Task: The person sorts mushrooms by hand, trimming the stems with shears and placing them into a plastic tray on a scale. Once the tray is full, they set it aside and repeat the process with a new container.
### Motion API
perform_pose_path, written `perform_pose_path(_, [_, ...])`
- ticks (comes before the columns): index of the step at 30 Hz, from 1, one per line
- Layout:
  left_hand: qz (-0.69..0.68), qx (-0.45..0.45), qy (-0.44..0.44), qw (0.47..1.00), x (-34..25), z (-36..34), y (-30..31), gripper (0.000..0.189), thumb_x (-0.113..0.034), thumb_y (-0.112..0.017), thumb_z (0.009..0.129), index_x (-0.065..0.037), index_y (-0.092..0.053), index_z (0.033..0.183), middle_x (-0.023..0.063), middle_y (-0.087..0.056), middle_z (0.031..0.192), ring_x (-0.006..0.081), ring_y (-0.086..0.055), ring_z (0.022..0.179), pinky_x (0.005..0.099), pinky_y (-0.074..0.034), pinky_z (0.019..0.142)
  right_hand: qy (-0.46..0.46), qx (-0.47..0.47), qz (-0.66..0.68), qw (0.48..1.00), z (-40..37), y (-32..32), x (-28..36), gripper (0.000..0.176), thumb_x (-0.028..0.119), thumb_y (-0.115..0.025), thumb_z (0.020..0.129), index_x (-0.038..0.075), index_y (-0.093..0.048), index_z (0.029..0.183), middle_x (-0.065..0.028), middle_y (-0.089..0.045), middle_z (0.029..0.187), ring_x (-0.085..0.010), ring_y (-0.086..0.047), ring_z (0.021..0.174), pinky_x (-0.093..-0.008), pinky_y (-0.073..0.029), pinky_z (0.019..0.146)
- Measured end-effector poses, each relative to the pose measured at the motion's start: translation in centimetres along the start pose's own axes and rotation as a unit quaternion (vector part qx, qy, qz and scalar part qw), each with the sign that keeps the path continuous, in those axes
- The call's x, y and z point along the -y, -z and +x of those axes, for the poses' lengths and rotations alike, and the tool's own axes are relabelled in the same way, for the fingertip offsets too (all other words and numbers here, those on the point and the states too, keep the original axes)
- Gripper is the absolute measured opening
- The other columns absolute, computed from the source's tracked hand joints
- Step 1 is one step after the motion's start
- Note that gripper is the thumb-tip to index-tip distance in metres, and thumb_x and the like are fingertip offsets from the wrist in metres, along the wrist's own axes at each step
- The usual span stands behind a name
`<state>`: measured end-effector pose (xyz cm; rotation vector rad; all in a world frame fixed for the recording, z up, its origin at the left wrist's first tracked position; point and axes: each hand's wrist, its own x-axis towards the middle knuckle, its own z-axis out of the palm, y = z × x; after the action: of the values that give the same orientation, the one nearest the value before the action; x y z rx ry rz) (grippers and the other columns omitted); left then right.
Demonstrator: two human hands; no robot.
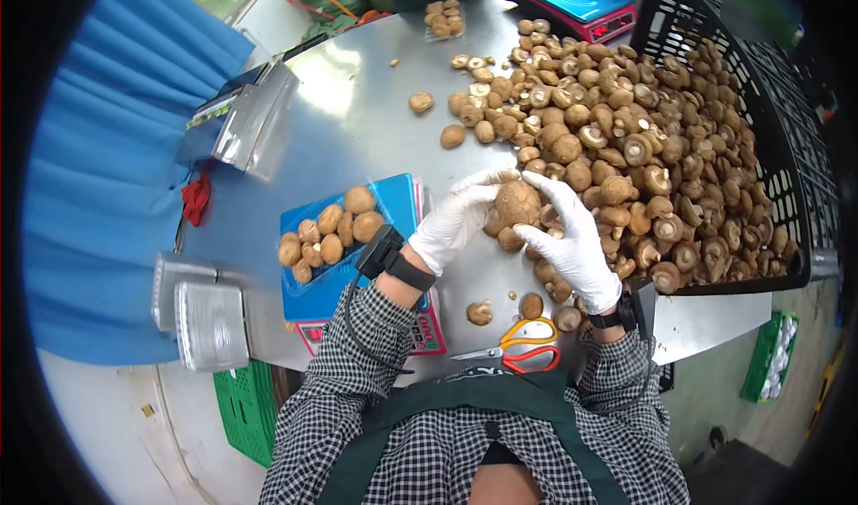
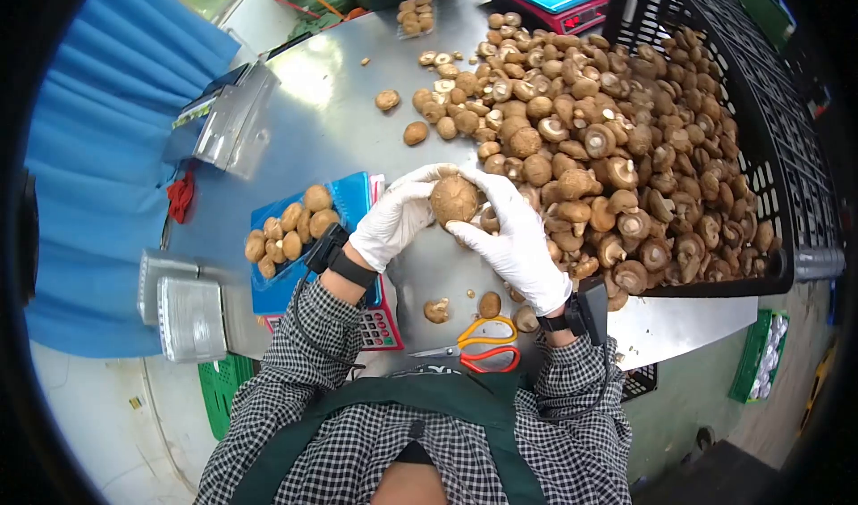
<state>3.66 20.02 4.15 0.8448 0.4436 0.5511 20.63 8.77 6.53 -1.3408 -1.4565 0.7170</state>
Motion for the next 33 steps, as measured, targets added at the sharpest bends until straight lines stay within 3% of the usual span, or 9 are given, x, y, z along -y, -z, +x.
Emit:
perform_pose_path(8, [0.021,-0.050,-0.084,0.995,-1.3,-8.2,-0.3,0.043,-0.016,-0.054,0.092,0.002,-0.051,0.131,0.0102,-0.055,0.131,0.0214,-0.050,0.125,0.0371,-0.037,0.109,0.080,0.052,-0.035,0.995,-0.6,-3.7,2.7,0.061,0.016,-0.080,0.074,0.007,-0.055,0.130,-0.0143,-0.060,0.122,-0.0297,-0.058,0.112,-0.0376,-0.047,0.097])
perform_pose_path(16, [0.221,-0.190,-0.128,0.948,-2.7,-18.5,3.1,0.031,-0.017,-0.057,0.097,-0.004,-0.056,0.125,0.0062,-0.063,0.118,0.0152,-0.059,0.111,0.0294,-0.046,0.092,0.119,0.076,-0.088,0.986,-0.3,-8.1,4.0,0.063,0.009,-0.081,0.070,0.007,-0.058,0.128,-0.0100,-0.063,0.123,-0.0252,-0.061,0.109,-0.0342,-0.049,0.091])
perform_pose_path(18, [0.276,-0.239,-0.169,0.916,-3.1,-21.3,5.7,0.029,-0.016,-0.060,0.095,-0.005,-0.059,0.122,0.0062,-0.063,0.115,0.0144,-0.059,0.107,0.0285,-0.046,0.092,0.092,0.080,-0.100,0.988,-0.1,-9.8,4.0,0.064,0.009,-0.082,0.070,0.007,-0.057,0.129,-0.0093,-0.063,0.121,-0.0231,-0.061,0.106,-0.0335,-0.049,0.089])
perform_pose_path(24, [0.543,-0.422,-0.263,0.677,-6.6,-27.7,13.7,0.031,-0.014,-0.067,0.088,-0.008,-0.061,0.118,0.0048,-0.060,0.111,0.0165,-0.059,0.101,0.0304,-0.047,0.089,0.012,0.105,-0.072,0.992,2.2,-17.2,5.7,0.062,0.016,-0.080,0.075,0.008,-0.056,0.132,-0.0111,-0.063,0.119,-0.0219,-0.059,0.107,-0.0348,-0.047,0.093])
perform_pose_path(26, [0.530,-0.405,-0.261,0.698,-7.3,-28.0,15.9,0.035,-0.018,-0.068,0.087,-0.009,-0.060,0.120,0.0073,-0.060,0.115,0.0225,-0.060,0.106,0.0336,-0.047,0.091,0.052,0.102,-0.097,0.989,3.3,-19.2,6.1,0.060,0.017,-0.079,0.077,0.009,-0.056,0.132,-0.0122,-0.063,0.119,-0.0244,-0.059,0.110,-0.0366,-0.046,0.096])
perform_pose_path(28, [0.619,-0.380,-0.285,0.625,-8.0,-27.6,17.3,0.041,-0.029,-0.068,0.087,-0.009,-0.059,0.122,0.0091,-0.060,0.117,0.0277,-0.059,0.109,0.0381,-0.047,0.094,0.053,0.087,-0.132,0.986,4.4,-20.6,6.6,0.060,0.017,-0.078,0.079,0.008,-0.055,0.133,-0.0134,-0.063,0.119,-0.0260,-0.058,0.113,-0.0379,-0.046,0.098])
perform_pose_path(29, [0.636,-0.359,-0.262,0.631,-8.2,-27.1,17.9,0.048,-0.036,-0.068,0.085,-0.010,-0.057,0.124,0.0127,-0.057,0.122,0.0331,-0.055,0.114,0.0433,-0.044,0.098,0.042,0.088,-0.134,0.986,4.9,-21.3,7.1,0.059,0.017,-0.078,0.079,0.008,-0.055,0.133,-0.0137,-0.063,0.120,-0.0259,-0.058,0.114,-0.0378,-0.045,0.098])
perform_pose_path(32, [0.709,-0.311,-0.233,0.588,-8.5,-25.9,18.8,0.052,-0.036,-0.069,0.082,-0.010,-0.056,0.125,0.0142,-0.052,0.129,0.0337,-0.050,0.121,0.0444,-0.041,0.102,0.005,0.096,-0.099,0.991,5.9,-22.8,7.1,0.058,0.018,-0.077,0.080,0.008,-0.054,0.133,-0.0149,-0.062,0.122,-0.0261,-0.057,0.116,-0.0378,-0.045,0.100])
perform_pose_path(33, [0.700,-0.287,-0.232,0.611,-8.1,-25.6,19.2,0.055,-0.034,-0.069,0.081,-0.010,-0.053,0.128,0.0153,-0.048,0.133,0.0344,-0.045,0.125,0.0449,-0.038,0.105,0.020,0.097,-0.130,0.986,6.1,-23.2,6.9,0.058,0.018,-0.077,0.080,0.007,-0.054,0.133,-0.0149,-0.061,0.122,-0.0265,-0.057,0.116,-0.0379,-0.045,0.100])
